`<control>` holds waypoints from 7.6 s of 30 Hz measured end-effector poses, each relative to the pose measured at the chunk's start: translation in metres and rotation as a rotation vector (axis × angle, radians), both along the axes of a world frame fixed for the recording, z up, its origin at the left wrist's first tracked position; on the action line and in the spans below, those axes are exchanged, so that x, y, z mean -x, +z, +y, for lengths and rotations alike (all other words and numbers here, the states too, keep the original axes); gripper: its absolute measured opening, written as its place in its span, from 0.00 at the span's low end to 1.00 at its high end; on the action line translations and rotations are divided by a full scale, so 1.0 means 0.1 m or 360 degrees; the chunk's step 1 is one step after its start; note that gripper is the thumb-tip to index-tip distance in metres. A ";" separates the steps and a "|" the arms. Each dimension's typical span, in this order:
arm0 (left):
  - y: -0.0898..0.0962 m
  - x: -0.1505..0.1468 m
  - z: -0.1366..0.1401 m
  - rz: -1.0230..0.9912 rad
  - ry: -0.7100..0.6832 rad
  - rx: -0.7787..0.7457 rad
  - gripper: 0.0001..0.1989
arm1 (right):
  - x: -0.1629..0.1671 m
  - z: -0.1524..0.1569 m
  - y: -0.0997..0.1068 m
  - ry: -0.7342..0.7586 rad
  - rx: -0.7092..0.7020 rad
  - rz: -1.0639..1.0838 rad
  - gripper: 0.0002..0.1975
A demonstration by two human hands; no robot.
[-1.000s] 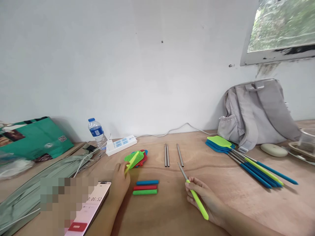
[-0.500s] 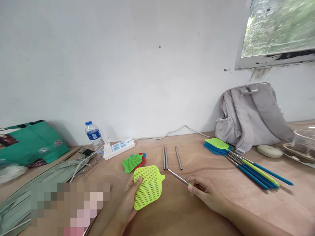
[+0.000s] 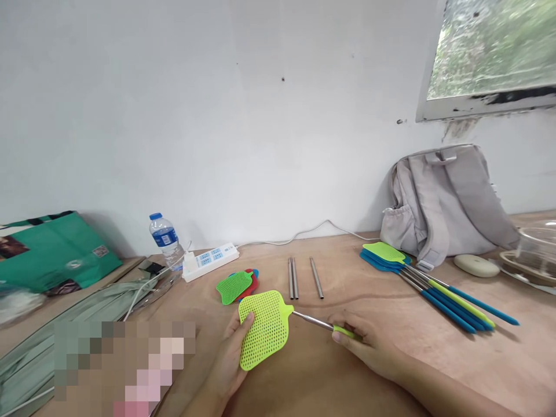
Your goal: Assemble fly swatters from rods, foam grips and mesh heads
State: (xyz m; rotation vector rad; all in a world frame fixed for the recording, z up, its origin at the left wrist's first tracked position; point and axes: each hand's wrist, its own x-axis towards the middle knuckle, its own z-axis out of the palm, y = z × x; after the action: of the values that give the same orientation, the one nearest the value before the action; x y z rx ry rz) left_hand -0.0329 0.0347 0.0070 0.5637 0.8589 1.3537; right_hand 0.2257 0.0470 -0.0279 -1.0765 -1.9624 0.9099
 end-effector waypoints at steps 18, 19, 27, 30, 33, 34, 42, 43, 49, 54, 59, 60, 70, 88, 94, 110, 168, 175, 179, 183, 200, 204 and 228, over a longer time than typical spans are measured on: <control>0.04 0.02 0.00 0.0214 0.0021 0.0077 0.28 | -0.11 0.05 0.11 0.0066 -0.0174 -0.0277 0.15; 0.04 0.02 0.00 0.0240 0.0029 0.0083 0.28 | -0.13 0.06 0.13 0.0063 -0.0208 -0.0332 0.15; -0.02 -0.03 -0.10 0.0471 -0.0015 0.0192 0.19 | -0.24 0.10 0.21 0.0115 -0.0545 -0.0759 0.16; -0.07 -0.06 -0.16 0.0628 -0.0087 0.0151 0.18 | -0.24 0.10 0.21 0.0162 -0.0606 -0.0804 0.16; -0.09 -0.09 -0.21 0.0723 -0.0141 0.0047 0.18 | -0.22 0.08 0.21 0.0168 -0.0612 -0.0805 0.16; -0.09 -0.10 -0.23 0.0751 -0.0144 0.0005 0.18 | -0.21 0.07 0.20 0.0161 -0.0612 -0.0817 0.16; -0.03 -0.16 -0.33 0.1186 -0.0184 -0.0360 0.14 | -0.17 0.03 0.18 0.0205 -0.0588 -0.0860 0.16; -0.03 -0.14 -0.32 0.1278 -0.0208 -0.0397 0.13 | -0.17 0.02 0.18 0.0225 -0.0577 -0.0868 0.16; -0.06 -0.03 -0.26 0.1499 -0.0349 -0.0549 0.12 | -0.16 0.00 0.16 0.0200 -0.0530 -0.0921 0.16; -0.06 -0.04 -0.25 0.1536 -0.0357 -0.0669 0.09 | -0.16 0.00 0.10 0.0141 -0.0551 -0.0863 0.15; -0.01 -0.06 -0.25 0.1596 -0.0405 -0.0712 0.08 | -0.13 0.00 0.11 0.0112 -0.0572 -0.0965 0.16; 0.00 -0.06 -0.25 0.1601 -0.0405 -0.0715 0.08 | -0.12 -0.01 0.11 0.0106 -0.0566 -0.0984 0.16; -0.11 -0.10 -0.24 0.1388 -0.0397 -0.0425 0.14 | -0.21 0.08 0.02 0.0057 -0.0293 -0.0709 0.09; -0.14 0.20 0.09 0.0965 0.0610 -0.0656 0.09 | -1.03 0.28 -0.03 -0.0899 -0.0350 -0.0101 0.16; -0.13 0.20 0.10 0.1178 0.0679 -0.0610 0.08 | -1.52 0.32 -0.01 -0.1075 -0.0341 -0.0834 0.10; -0.17 0.29 0.19 0.2002 0.0571 -0.0543 0.05 | -1.19 0.39 -0.17 -0.0864 -0.0989 -0.1265 0.11; -0.01 -0.10 -0.22 0.2376 -0.0750 -0.1275 0.05 | 0.20 -0.14 0.01 0.0415 0.0818 0.1215 0.05; -0.06 -0.08 -0.22 0.2355 -0.0558 -0.1399 0.08 | 0.18 -0.17 0.08 0.0428 0.0752 0.1127 0.08; -0.11 -0.16 -0.25 0.2163 -0.0179 -0.1679 0.12 | 0.24 -0.24 0.11 0.0367 0.0625 0.0924 0.20; -0.14 -0.32 -0.33 0.1848 -0.0139 -0.1631 0.08 | 0.37 -0.33 0.11 0.0267 0.0451 0.0586 0.26; -0.36 -0.54 -0.45 0.1794 0.0251 -0.1472 0.16 | 0.55 -0.54 -0.24 -0.0150 0.0759 0.0637 0.26; -0.32 -0.51 -0.43 0.1836 0.0171 -0.1665 0.13 | 0.56 -0.53 -0.19 -0.0168 0.0817 0.0685 0.25; -0.46 0.84 0.64 0.2835 0.0186 -0.0526 0.24 | 0.39 -0.04 0.05 -0.0221 0.1597 0.1976 0.06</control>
State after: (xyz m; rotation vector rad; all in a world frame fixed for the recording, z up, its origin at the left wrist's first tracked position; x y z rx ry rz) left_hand -0.1174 0.0984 -0.0395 2.1099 2.0477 0.8039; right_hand 0.1871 0.0427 -0.0231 -0.7260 -0.3542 1.9220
